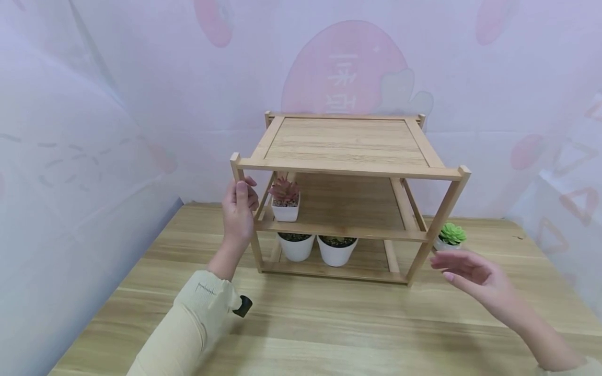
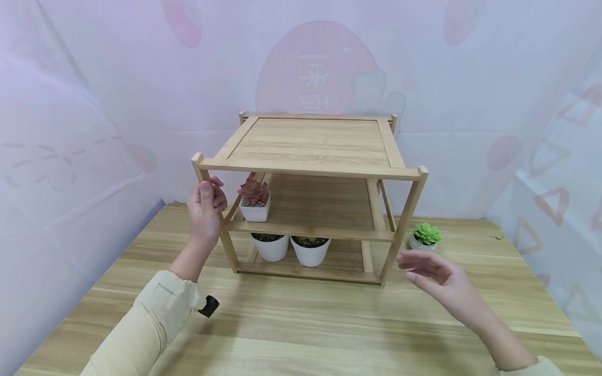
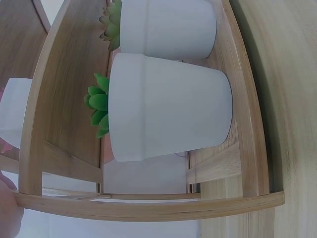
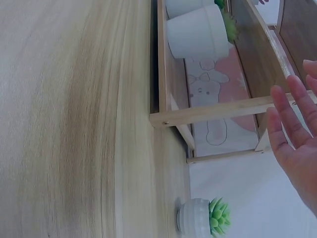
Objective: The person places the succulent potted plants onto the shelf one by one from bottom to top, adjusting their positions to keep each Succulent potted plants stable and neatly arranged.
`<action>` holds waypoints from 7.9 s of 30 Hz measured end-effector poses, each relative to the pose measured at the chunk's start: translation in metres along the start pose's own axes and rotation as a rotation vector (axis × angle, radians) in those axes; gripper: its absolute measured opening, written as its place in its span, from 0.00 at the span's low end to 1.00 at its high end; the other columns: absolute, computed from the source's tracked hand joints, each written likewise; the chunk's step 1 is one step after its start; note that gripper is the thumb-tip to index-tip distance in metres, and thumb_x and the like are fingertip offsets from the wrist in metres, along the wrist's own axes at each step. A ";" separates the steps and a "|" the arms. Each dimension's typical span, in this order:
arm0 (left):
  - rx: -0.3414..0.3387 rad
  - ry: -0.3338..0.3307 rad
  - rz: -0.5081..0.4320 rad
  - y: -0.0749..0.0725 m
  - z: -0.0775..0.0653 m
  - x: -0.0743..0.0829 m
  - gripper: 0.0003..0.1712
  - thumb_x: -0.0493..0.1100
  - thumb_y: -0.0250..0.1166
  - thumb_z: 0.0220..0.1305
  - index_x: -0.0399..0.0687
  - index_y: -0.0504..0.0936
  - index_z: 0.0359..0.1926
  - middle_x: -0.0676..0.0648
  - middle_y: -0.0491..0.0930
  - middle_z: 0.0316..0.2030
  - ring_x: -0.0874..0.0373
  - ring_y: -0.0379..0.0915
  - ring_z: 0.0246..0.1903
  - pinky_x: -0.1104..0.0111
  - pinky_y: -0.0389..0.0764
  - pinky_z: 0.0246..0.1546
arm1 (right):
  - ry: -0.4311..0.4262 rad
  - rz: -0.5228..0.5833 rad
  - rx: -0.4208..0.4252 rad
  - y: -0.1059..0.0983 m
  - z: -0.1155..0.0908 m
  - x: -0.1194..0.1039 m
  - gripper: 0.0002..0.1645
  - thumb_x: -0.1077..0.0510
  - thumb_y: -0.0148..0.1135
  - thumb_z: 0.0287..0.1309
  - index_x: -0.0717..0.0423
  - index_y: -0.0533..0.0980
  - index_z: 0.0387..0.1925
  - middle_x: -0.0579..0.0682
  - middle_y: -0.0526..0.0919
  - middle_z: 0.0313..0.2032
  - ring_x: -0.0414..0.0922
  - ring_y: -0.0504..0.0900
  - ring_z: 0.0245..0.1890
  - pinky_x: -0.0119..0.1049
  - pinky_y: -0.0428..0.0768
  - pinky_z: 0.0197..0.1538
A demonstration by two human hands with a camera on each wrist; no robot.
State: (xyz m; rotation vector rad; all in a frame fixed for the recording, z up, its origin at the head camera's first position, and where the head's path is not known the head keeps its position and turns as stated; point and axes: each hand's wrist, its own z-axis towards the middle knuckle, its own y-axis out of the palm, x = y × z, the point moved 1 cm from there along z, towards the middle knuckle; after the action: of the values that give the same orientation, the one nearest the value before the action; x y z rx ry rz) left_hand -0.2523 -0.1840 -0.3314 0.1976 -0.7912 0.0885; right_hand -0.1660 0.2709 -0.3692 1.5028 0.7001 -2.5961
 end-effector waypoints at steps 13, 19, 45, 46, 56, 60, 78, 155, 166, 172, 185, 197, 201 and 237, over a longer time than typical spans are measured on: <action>0.005 -0.013 0.045 0.000 0.000 0.001 0.35 0.73 0.48 0.71 0.43 0.72 0.41 0.52 0.59 0.22 0.64 0.54 0.22 0.74 0.60 0.25 | 0.110 -0.167 0.074 -0.021 -0.004 0.018 0.18 0.76 0.60 0.66 0.70 0.75 0.56 0.38 0.86 0.51 0.33 0.84 0.49 0.26 0.81 0.48; 0.003 -0.009 0.062 0.000 0.000 0.002 0.39 0.73 0.47 0.71 0.37 0.71 0.42 0.52 0.59 0.22 0.63 0.54 0.22 0.73 0.60 0.26 | 0.189 -0.256 0.151 -0.031 -0.001 0.024 0.15 0.70 0.64 0.68 0.66 0.77 0.55 0.34 0.86 0.47 0.30 0.84 0.45 0.22 0.79 0.47; 0.002 0.021 0.039 0.001 -0.001 0.001 0.32 0.71 0.48 0.73 0.45 0.73 0.41 0.50 0.58 0.21 0.64 0.54 0.21 0.74 0.59 0.24 | 0.390 -0.496 0.182 -0.073 0.002 0.051 0.27 0.52 0.70 0.67 0.67 0.76 0.58 0.31 0.84 0.44 0.19 0.77 0.39 0.18 0.74 0.39; 0.002 0.021 0.040 0.001 -0.001 0.001 0.32 0.71 0.48 0.73 0.46 0.73 0.41 0.50 0.58 0.21 0.64 0.54 0.21 0.74 0.59 0.24 | 0.398 -0.512 0.179 -0.073 0.003 0.053 0.29 0.52 0.70 0.67 0.69 0.75 0.59 0.38 0.86 0.45 0.18 0.76 0.39 0.17 0.74 0.39; -0.002 0.027 0.022 0.003 0.001 0.001 0.31 0.71 0.48 0.73 0.48 0.73 0.41 0.51 0.58 0.21 0.64 0.53 0.21 0.74 0.58 0.24 | 0.465 -0.612 0.221 -0.074 0.008 0.067 0.30 0.48 0.68 0.69 0.69 0.76 0.58 0.69 0.82 0.52 0.14 0.69 0.35 0.22 0.71 0.37; 0.002 0.020 0.012 0.004 0.001 0.002 0.31 0.71 0.49 0.73 0.46 0.73 0.41 0.52 0.58 0.21 0.64 0.53 0.21 0.74 0.58 0.23 | 0.489 -0.612 0.242 -0.076 0.007 0.071 0.31 0.46 0.68 0.68 0.69 0.76 0.56 0.69 0.83 0.51 0.14 0.68 0.34 0.24 0.71 0.37; 0.007 0.016 0.021 0.002 0.000 0.000 0.31 0.71 0.50 0.72 0.47 0.73 0.40 0.52 0.58 0.21 0.64 0.53 0.21 0.74 0.59 0.24 | 0.583 -0.467 0.148 -0.077 0.013 0.085 0.50 0.47 0.66 0.71 0.79 0.53 0.71 0.81 0.64 0.64 0.76 0.69 0.61 0.20 0.74 0.37; 0.001 0.019 0.029 0.002 -0.001 0.002 0.37 0.70 0.49 0.74 0.37 0.71 0.41 0.51 0.58 0.21 0.64 0.53 0.20 0.74 0.59 0.23 | 0.731 -0.336 0.216 -0.060 0.039 0.106 0.57 0.38 0.64 0.69 0.83 0.50 0.69 0.85 0.55 0.66 0.77 0.58 0.67 0.68 0.60 0.67; -0.001 0.031 0.040 0.002 -0.001 0.002 0.34 0.70 0.47 0.75 0.40 0.72 0.41 0.51 0.58 0.21 0.64 0.54 0.21 0.74 0.59 0.24 | 0.706 -0.292 0.233 -0.065 0.035 0.102 0.56 0.44 0.64 0.70 0.82 0.47 0.71 0.84 0.51 0.69 0.76 0.55 0.69 0.68 0.59 0.68; 0.003 0.024 0.034 0.002 -0.001 0.001 0.41 0.70 0.48 0.74 0.29 0.69 0.42 0.50 0.58 0.21 0.64 0.54 0.21 0.75 0.59 0.24 | 0.699 -0.272 0.215 -0.064 0.036 0.094 0.56 0.44 0.63 0.70 0.80 0.45 0.73 0.83 0.48 0.71 0.77 0.52 0.70 0.69 0.59 0.67; 0.009 0.025 0.037 0.001 -0.001 0.001 0.38 0.70 0.49 0.74 0.33 0.70 0.42 0.50 0.59 0.22 0.65 0.54 0.21 0.75 0.60 0.24 | 0.663 -0.252 0.187 -0.059 0.038 0.078 0.55 0.43 0.64 0.70 0.77 0.47 0.74 0.81 0.52 0.71 0.74 0.56 0.70 0.68 0.62 0.66; 0.004 0.024 0.042 0.002 -0.002 0.001 0.45 0.71 0.49 0.73 0.24 0.67 0.43 0.51 0.59 0.22 0.65 0.54 0.21 0.75 0.60 0.24 | 0.610 -0.204 0.165 -0.050 0.033 0.063 0.51 0.47 0.63 0.72 0.74 0.48 0.75 0.77 0.52 0.72 0.73 0.54 0.71 0.69 0.60 0.67; 0.006 0.022 0.044 0.001 -0.002 0.001 0.44 0.71 0.49 0.73 0.26 0.67 0.43 0.51 0.59 0.22 0.64 0.54 0.21 0.74 0.60 0.24 | 0.586 -0.246 0.164 -0.048 0.030 0.062 0.48 0.47 0.63 0.72 0.72 0.51 0.75 0.73 0.57 0.71 0.68 0.60 0.69 0.52 0.72 0.64; -0.008 0.038 0.047 0.001 -0.001 0.000 0.33 0.68 0.48 0.75 0.39 0.72 0.42 0.51 0.59 0.23 0.64 0.54 0.21 0.74 0.60 0.24 | 0.480 -0.238 0.171 -0.052 0.002 0.039 0.36 0.58 0.65 0.70 0.63 0.58 0.70 0.21 0.74 0.45 0.20 0.73 0.46 0.22 0.74 0.42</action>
State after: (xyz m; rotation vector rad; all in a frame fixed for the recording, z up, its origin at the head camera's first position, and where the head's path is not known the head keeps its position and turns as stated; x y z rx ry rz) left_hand -0.2519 -0.1832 -0.3322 0.1693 -0.7586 0.1334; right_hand -0.2024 0.3232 -0.3826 2.2663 0.7451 -2.5225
